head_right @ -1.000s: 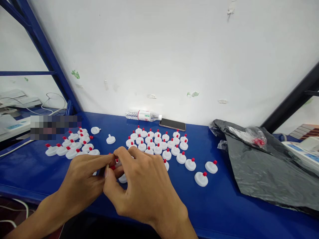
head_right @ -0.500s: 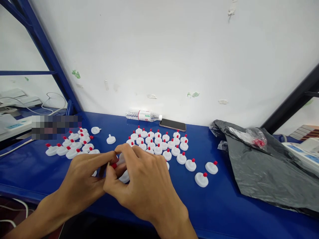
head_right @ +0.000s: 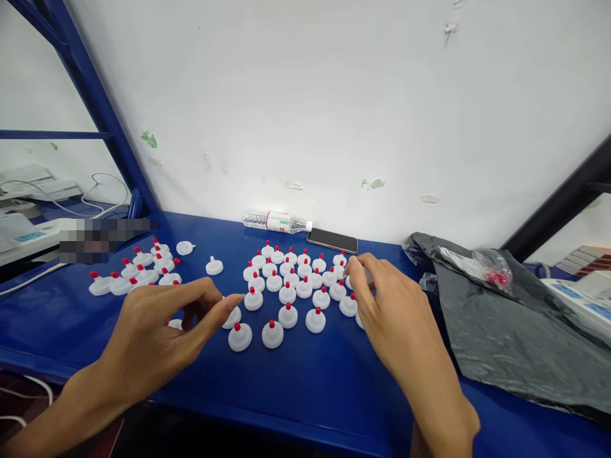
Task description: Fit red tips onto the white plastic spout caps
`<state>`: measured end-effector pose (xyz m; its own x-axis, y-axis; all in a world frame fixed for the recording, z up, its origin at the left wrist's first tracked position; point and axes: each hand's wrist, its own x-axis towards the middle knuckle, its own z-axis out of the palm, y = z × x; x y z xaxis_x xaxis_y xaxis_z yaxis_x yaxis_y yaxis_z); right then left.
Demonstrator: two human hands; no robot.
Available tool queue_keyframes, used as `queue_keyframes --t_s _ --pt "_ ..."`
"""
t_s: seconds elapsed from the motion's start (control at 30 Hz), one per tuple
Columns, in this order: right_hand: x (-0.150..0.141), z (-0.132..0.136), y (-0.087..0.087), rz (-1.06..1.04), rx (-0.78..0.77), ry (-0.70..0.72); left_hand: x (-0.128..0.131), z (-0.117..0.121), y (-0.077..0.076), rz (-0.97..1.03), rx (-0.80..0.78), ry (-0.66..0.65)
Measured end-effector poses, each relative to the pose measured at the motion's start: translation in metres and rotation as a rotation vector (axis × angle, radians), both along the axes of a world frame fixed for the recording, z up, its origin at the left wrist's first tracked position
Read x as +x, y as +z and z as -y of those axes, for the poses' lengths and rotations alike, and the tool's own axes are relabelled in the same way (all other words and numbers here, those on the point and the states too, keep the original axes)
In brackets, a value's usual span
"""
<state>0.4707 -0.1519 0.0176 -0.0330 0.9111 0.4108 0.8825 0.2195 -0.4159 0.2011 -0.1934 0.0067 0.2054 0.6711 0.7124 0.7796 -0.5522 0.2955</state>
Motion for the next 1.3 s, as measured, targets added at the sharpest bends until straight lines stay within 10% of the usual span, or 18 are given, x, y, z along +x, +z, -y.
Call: queue_keyframes --t_s 0.43,0.93,1.3 --pt "0.006 -0.001 -0.002 -0.004 -0.188 0.022 -0.007 -0.003 0.006 -0.022 -0.053 0.065" --pt "0.008 0.002 -0.005 0.006 -0.443 0.156 -0.074 -0.025 0.040 -0.095 -0.294 0.500" --pt "0.006 0.008 -0.006 0.028 -0.475 0.316 -0.094 -0.056 0.005 -0.260 -0.448 0.446"
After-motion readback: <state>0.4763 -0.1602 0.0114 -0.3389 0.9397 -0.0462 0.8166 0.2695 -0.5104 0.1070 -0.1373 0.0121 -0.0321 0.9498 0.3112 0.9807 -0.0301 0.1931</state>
